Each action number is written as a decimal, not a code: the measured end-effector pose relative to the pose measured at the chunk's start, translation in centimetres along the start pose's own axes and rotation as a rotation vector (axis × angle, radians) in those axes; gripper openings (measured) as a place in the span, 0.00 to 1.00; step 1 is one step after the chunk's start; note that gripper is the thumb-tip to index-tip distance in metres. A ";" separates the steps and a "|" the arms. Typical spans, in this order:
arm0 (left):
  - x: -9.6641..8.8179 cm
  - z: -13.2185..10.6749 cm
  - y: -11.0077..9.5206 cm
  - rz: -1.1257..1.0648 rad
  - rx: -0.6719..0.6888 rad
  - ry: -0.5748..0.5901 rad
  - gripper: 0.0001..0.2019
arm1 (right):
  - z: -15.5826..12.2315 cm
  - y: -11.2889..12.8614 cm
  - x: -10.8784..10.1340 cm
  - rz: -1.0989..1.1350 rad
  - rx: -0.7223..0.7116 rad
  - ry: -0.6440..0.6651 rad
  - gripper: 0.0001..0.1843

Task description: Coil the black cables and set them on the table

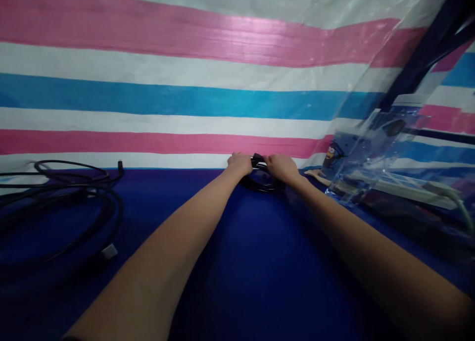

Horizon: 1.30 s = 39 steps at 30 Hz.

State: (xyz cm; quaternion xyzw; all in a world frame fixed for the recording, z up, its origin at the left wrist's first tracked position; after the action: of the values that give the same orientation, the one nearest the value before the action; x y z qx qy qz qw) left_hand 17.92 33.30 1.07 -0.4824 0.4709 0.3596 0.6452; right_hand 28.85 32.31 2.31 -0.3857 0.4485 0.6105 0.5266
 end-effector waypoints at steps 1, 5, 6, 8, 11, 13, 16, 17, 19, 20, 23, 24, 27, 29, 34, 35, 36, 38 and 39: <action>0.2 0.1 0.1 0.014 0.002 0.017 0.16 | -0.2 0.4 0.3 -0.042 -0.013 0.006 0.25; -0.1 -0.1 0.3 0.047 -0.002 0.058 0.16 | -1.1 1.8 0.7 -0.153 -0.073 0.054 0.26; -0.2 -0.2 0.3 0.051 -0.008 0.054 0.16 | -1.2 2.0 0.8 -0.171 -0.087 0.068 0.25; -0.3 -0.4 0.3 0.051 -0.025 0.040 0.16 | -1.5 2.2 0.6 -0.196 -0.110 0.088 0.23; -0.8 -0.7 0.2 0.033 -0.062 0.026 0.16 | -2.0 2.4 -0.7 -0.210 -0.140 0.067 0.23; -1.8 -1.2 0.1 0.017 -0.086 0.027 0.17 | -2.9 2.8 -2.5 -0.207 -0.162 0.004 0.24; -4.7 -3.1 -0.3 -0.004 -0.071 -0.010 0.17 | -5.7 3.9 -5.0 -0.185 -0.213 -0.087 0.24; -6.0 -4.1 -0.4 -0.009 -0.052 -0.038 0.17 | -7.1 4.5 -5.5 -0.163 -0.251 -0.104 0.23; -8.3 -6.9 -0.2 -0.016 -0.004 -0.103 0.20 | -10.2 6.5 -5.6 -0.101 -0.394 -0.107 0.20; -9.2 -8.7 0.1 -0.011 0.020 -0.135 0.22 | -12.0 7.7 -5.2 -0.071 -0.497 -0.085 0.19; -10.8 -14.8 2.2 0.048 0.082 -0.188 0.24 | -16.8 10.8 -3.0 -0.025 -0.764 0.023 0.18; -10.8 -17.0 3.3 0.070 0.089 -0.169 0.24 | -17.7 11.2 -2.4 -0.018 -0.795 0.046 0.18; -10.6 -23.0 8.5 0.085 0.005 -0.070 0.23 | -18.4 11.6 -1.8 0.023 -0.766 0.037 0.18; -10.7 -26.1 12.1 0.055 -0.081 -0.005 0.20 | -18.2 11.6 -1.9 0.056 -0.747 0.027 0.17; -10.8 -29.1 16.3 -0.080 -0.135 0.037 0.18 | -17.7 11.5 -2.2 0.129 -0.739 0.034 0.16; -10.6 -29.2 16.5 -0.097 -0.135 0.044 0.19 | -17.6 11.5 -2.1 0.136 -0.740 0.037 0.16; -10.4 -29.3 16.7 -0.118 -0.134 0.046 0.20 | -17.5 11.5 -2.1 0.140 -0.743 0.042 0.16; -10.7 -29.6 17.1 -0.271 -0.137 -0.019 0.20 | -17.4 11.5 -1.9 0.135 -0.750 0.055 0.16; -11.1 -29.9 17.6 -0.398 -0.154 -0.078 0.19 | -17.4 11.5 -1.8 0.129 -0.753 0.062 0.16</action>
State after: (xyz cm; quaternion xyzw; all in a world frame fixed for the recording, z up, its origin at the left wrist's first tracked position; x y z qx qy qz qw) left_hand -9.35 9.29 3.96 -0.5996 0.3121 0.2782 0.6824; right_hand 17.70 14.69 0.40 -0.5413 0.2316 0.7527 0.2947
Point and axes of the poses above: each hand's wrist, its own z-axis towards the middle knuckle, its own x-axis out of the palm, y = z × x, the point moved 10 cm from there along z, towards the middle knuckle, and after that the axes turned 3 degrees about -z, right-handed, at the moved point
